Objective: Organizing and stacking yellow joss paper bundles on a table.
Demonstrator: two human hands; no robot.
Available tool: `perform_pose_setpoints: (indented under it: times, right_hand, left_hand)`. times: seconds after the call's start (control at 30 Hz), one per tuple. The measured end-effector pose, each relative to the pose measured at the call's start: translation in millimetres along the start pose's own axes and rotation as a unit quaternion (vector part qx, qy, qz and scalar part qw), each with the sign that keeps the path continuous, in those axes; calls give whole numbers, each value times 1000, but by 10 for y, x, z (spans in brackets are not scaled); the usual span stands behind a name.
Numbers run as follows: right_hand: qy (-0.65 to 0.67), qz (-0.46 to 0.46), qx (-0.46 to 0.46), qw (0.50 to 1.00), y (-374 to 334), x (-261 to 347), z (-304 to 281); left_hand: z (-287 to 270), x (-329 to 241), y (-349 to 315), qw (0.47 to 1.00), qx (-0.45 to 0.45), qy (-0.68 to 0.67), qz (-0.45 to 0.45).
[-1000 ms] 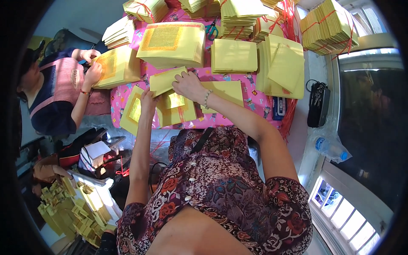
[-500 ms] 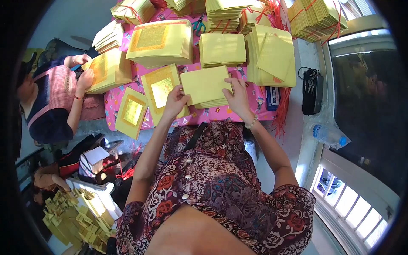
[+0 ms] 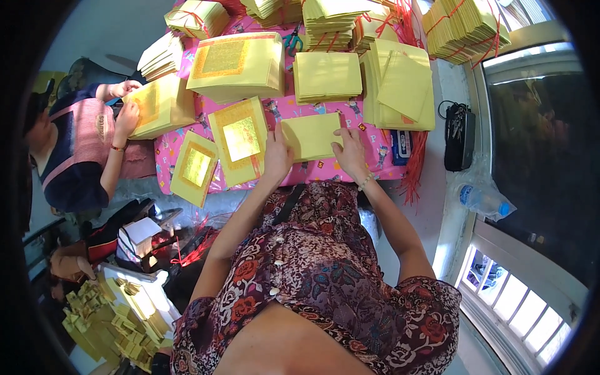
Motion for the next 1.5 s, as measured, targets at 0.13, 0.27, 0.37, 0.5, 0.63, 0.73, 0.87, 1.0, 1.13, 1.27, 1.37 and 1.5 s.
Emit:
perform_pose_setpoints:
  times: [0.13,0.27,0.37,0.5,0.63,0.73,0.87,1.0,1.13,1.27,1.37,1.5]
  right_hand:
    - [31,27,32,999,32,32,-101]
    - [38,-3,-36,999,78,118,-246]
    - [17,-49,-86,995,158,437,-487]
    - [51,-198,-32,978,268,859,-388]
    - [-40,-327,101,939,203,1366,-1]
    - [-157,-409,149,887,118,1551,330]
    - [-266,-434,160,846,72,1641,515]
    - [-271,-450,155,836,118,1615,571]
    - [-217,-463,221,831,312,1591,490]
    - [-170,-414,334,829,453,1587,470]
    - [-159,-403,348,831,480,1606,421]
    - [-143,-403,348,834,492,1597,411]
  left_hand:
    - [-211,-145,4,996,-12,-34,83]
    - [-568,-169,-44,989,-13,-139,55]
    - [-870,157,-178,993,20,-100,57]
    - [-1215,308,-355,995,90,-48,19]
    - [-1266,375,-487,990,130,50,21]
    - [-1195,456,-540,987,136,83,35]
    - [-1155,513,-544,983,127,116,66]
    - [-1162,530,-540,986,119,86,76]
    - [-1256,576,-494,991,129,31,32]
    - [-1279,590,-460,990,132,-45,-3]
    - [-1268,606,-448,989,132,-62,-26]
    - [-1263,612,-441,990,131,-56,-23]
Point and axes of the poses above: each hand's wrist, its own y-axis towards the middle knuckle, its own z-axis out of the palm, x = y × z, the point moved 1 cm from there along y, towards the middle knuckle, and after that the axes turned 12 degrees about -y, right-handed, at the moved point
